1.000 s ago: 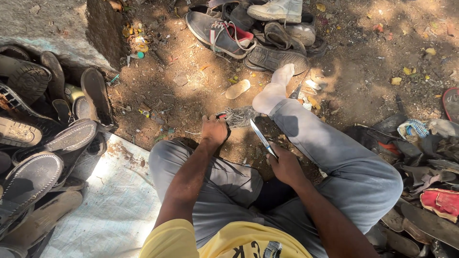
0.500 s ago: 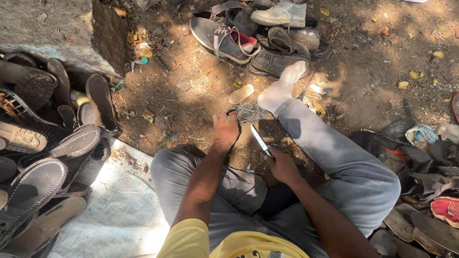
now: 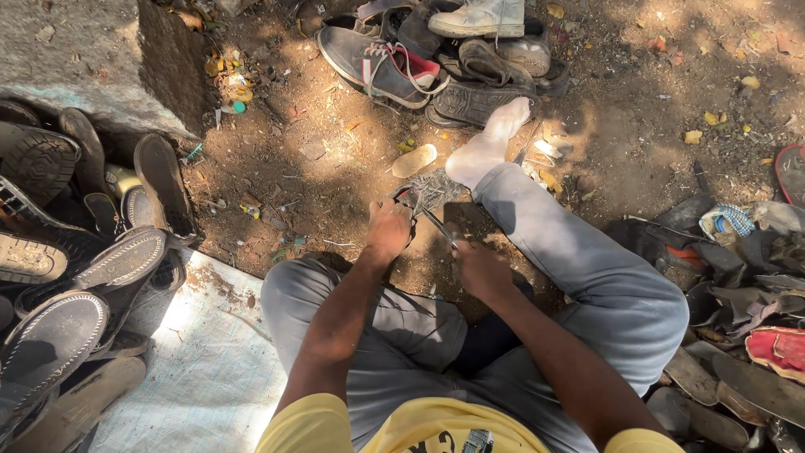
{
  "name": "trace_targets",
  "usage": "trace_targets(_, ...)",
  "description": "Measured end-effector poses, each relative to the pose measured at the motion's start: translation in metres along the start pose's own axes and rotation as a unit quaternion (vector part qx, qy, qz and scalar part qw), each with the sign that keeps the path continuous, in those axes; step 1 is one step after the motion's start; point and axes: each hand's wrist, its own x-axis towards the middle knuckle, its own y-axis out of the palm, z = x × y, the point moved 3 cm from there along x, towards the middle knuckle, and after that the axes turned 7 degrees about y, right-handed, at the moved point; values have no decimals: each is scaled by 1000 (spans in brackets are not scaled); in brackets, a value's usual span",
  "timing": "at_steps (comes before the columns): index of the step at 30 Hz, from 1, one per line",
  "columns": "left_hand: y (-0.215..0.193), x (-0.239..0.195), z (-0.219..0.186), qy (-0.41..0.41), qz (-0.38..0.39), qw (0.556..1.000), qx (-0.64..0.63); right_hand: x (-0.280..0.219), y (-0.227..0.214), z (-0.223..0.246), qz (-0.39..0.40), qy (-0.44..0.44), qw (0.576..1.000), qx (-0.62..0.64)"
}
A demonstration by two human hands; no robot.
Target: The person sits on the ground and uses a knife to scrape and clean the soles and edges of several shoes. They handle multiple pairs of footwear, including sneakers and sandals, picking them up one by one, working on them with the tool, and placing them back down.
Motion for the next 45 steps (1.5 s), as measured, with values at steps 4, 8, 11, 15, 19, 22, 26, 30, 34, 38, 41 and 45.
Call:
trace_targets(4,0,-5,-9,5,-82,997,-2,23,0,17,-100,-92,990,-35)
trace_targets(8,9,-10,-16,10,-34,999,38,55,7,44,-7,2,993,-115)
trace_targets(11,15,-15,-18,25,-78,996,30,77,20,52,108,85,989,-54)
trace_targets(15,29,-15,-9,1,-53,999,8,45,1,56,-89,-90,986,-109)
trace_targets(19,34,-10,15,-18,-69,994,-86,25,-14,52,117,62,990,-37)
trace_targets(22,48,-7,17,-21,-53,998,-26,28,-11,53,150,67,984,-71)
trace_targets(26,55,-17,4,40,-74,995,59,63,35,47,244,146,959,10)
trace_targets(30,33,-13,5,43,-69,996,23,53,33,51,38,-27,999,-17)
trace_targets(34,18,-18,13,-1,-112,985,-134,27,26,44,102,59,992,-51)
trace_targets(38,24,-12,12,-9,-171,976,-137,23,48,35,116,91,987,-67)
trace_targets(41,19,-15,9,-8,-199,961,-191,56,89,32,175,94,979,-54)
trace_targets(45,5,-15,11,-51,-193,960,-194,44,92,35,75,26,996,-44)
